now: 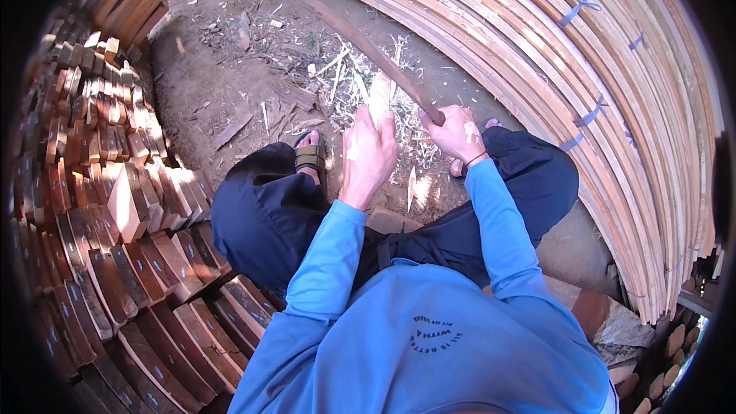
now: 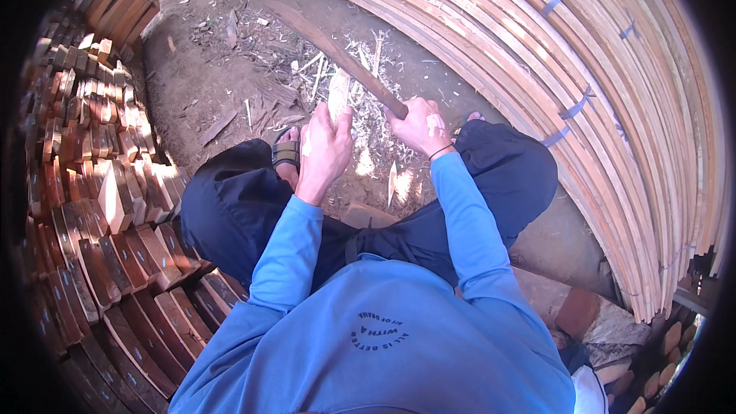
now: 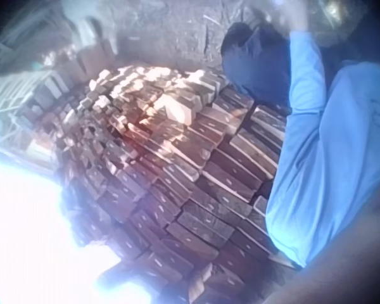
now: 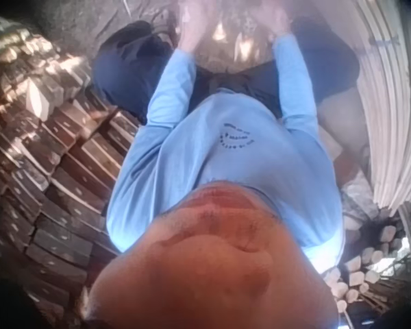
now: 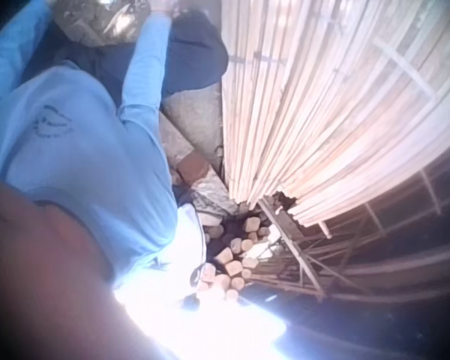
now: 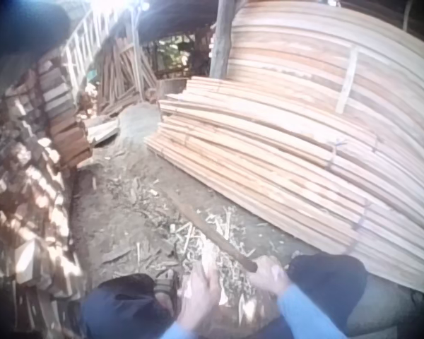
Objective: The person shaves thin strips of wood from a small piece using a long knife while sitting on the ground.
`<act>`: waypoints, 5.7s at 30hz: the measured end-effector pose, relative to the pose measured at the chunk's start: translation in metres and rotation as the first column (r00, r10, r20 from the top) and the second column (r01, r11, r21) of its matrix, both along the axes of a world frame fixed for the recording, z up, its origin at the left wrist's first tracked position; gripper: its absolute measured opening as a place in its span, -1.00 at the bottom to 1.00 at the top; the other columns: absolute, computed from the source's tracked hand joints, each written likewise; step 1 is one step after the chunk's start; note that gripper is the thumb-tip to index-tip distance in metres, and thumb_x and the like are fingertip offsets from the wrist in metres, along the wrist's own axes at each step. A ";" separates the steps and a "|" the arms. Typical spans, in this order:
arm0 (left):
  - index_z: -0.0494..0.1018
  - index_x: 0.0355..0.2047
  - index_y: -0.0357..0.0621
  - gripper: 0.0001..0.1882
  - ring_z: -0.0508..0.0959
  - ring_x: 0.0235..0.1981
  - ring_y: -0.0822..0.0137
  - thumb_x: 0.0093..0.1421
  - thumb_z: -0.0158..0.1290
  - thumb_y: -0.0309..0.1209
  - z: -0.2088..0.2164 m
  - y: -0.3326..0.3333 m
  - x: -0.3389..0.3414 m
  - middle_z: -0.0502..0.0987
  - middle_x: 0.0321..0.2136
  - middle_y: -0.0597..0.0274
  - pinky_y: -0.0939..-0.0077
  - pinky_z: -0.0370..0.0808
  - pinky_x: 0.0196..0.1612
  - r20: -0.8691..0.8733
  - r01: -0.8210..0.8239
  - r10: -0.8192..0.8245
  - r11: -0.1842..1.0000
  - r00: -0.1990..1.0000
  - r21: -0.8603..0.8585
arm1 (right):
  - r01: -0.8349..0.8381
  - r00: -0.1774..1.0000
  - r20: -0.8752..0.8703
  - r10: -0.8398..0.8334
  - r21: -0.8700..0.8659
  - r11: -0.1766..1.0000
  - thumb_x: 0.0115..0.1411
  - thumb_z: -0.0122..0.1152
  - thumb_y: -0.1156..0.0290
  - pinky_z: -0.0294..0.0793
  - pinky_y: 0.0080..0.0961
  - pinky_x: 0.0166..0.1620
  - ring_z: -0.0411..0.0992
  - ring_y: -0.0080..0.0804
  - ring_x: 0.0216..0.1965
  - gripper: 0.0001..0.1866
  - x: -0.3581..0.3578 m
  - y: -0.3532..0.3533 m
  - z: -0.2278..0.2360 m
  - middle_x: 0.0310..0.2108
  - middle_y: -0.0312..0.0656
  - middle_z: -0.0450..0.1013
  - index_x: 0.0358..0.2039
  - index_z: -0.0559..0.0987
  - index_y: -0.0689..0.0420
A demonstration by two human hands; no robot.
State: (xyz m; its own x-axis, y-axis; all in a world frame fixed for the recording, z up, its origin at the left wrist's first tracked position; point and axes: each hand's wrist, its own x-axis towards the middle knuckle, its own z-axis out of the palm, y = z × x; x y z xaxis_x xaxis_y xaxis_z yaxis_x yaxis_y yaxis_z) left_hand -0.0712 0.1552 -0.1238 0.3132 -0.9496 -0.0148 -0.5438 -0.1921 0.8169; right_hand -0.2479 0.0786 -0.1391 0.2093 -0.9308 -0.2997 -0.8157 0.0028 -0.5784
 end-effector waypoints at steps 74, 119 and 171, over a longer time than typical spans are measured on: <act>0.39 -0.29 -0.41 -0.70 0.62 -0.47 -0.26 0.36 0.06 -0.32 -0.005 -0.008 0.000 0.57 -0.56 -0.30 -0.06 0.49 -0.38 -0.023 -0.064 0.063 0.998 0.998 -0.028 | 0.182 0.982 0.048 -0.182 -0.001 0.983 0.21 0.25 -0.11 0.53 -0.06 -0.12 0.61 0.16 -0.28 -0.41 -0.006 -0.006 -0.009 -0.45 0.21 0.59 -0.35 0.70 0.31; 0.38 -0.26 -0.41 -0.71 0.58 -0.51 -0.28 0.38 0.05 -0.33 -0.002 -0.006 0.002 0.54 -0.56 -0.31 -0.07 0.45 -0.41 0.069 -0.012 0.023 0.987 0.997 -0.161 | 0.020 0.999 -0.043 -0.018 0.039 0.999 0.22 0.29 -0.01 0.53 -0.08 -0.13 0.60 0.14 -0.33 -0.46 -0.007 0.012 0.016 -0.51 0.18 0.57 -0.41 0.68 0.34; 0.32 -0.24 -0.07 -0.54 0.04 -0.77 0.66 0.52 -0.35 0.04 0.016 -0.006 0.016 0.15 -0.69 0.51 0.75 -0.03 -0.81 -0.994 0.390 -0.003 0.920 -0.108 -0.045 | 0.110 0.994 0.022 -0.110 -0.026 0.994 0.23 0.28 -0.01 0.51 -0.12 -0.22 0.61 -0.03 -0.39 -0.50 -0.020 -0.002 0.048 -0.57 0.09 0.55 -0.33 0.69 0.29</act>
